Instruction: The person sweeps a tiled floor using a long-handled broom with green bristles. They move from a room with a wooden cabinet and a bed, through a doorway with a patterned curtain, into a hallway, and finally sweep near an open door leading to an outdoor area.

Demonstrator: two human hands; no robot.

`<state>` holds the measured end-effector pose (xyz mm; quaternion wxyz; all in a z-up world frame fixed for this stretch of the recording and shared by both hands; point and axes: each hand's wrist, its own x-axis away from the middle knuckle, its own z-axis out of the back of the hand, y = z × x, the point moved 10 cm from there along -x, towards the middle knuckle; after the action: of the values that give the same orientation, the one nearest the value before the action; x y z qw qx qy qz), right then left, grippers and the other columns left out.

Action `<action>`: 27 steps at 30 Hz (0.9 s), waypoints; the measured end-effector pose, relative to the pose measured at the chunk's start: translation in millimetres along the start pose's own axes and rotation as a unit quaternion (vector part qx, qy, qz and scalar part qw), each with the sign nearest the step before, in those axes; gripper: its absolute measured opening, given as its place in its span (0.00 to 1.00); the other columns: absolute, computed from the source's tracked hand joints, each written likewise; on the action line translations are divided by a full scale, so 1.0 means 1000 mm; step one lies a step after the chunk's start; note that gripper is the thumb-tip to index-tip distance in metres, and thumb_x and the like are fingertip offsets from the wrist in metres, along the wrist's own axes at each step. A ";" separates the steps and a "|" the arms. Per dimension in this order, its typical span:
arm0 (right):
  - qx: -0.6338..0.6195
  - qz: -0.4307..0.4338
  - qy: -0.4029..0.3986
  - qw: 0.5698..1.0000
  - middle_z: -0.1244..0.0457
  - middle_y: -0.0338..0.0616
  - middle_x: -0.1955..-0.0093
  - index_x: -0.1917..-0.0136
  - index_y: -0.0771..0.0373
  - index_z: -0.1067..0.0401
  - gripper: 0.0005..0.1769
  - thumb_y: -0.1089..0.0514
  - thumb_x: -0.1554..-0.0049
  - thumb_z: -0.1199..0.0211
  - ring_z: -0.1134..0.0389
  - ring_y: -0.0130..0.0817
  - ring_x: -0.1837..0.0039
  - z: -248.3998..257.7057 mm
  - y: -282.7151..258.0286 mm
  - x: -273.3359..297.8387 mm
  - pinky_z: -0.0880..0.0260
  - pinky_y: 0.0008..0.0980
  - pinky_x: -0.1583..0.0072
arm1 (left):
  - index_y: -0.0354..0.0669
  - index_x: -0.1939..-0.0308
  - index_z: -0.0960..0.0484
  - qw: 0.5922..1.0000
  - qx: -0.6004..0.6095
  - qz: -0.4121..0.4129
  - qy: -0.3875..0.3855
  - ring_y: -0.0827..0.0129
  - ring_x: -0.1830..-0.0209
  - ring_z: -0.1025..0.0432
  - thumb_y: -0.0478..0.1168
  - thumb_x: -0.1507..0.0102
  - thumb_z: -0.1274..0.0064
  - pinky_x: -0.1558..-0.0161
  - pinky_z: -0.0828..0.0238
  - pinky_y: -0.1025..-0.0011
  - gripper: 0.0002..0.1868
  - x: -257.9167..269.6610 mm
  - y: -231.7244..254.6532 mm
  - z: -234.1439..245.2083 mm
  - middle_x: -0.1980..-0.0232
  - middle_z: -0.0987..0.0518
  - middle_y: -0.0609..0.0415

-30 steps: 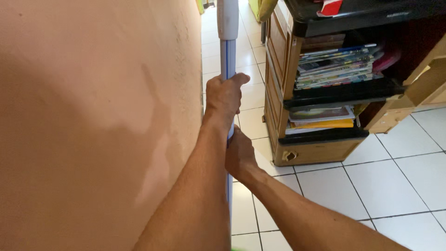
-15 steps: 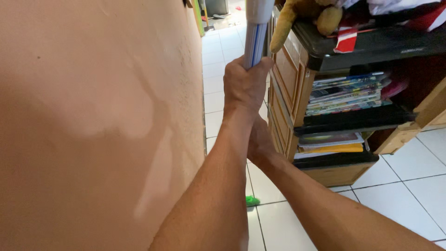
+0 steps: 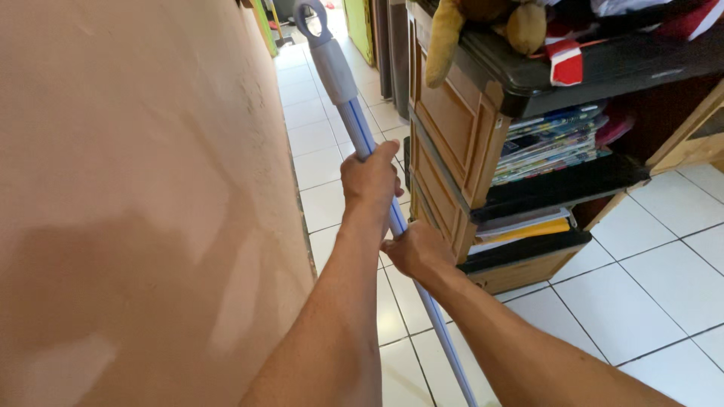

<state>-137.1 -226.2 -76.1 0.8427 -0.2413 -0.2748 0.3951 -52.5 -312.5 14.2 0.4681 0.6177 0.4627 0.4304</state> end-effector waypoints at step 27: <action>-0.111 0.205 0.115 0.966 0.30 0.59 0.61 0.60 0.65 0.23 0.23 0.41 0.44 0.39 0.26 0.57 0.56 0.044 -0.186 -0.092 0.27 0.51 0.51 | 0.41 0.77 0.25 0.979 -0.031 -0.191 -0.065 0.76 0.89 0.41 0.45 0.44 0.43 0.87 0.46 0.69 0.13 -0.155 0.147 -0.010 0.85 0.33 0.61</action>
<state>-116.3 -397.6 47.1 0.7375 -0.4282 -0.1627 0.4963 -68.6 -481.7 144.9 0.5895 0.5293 0.5278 0.3062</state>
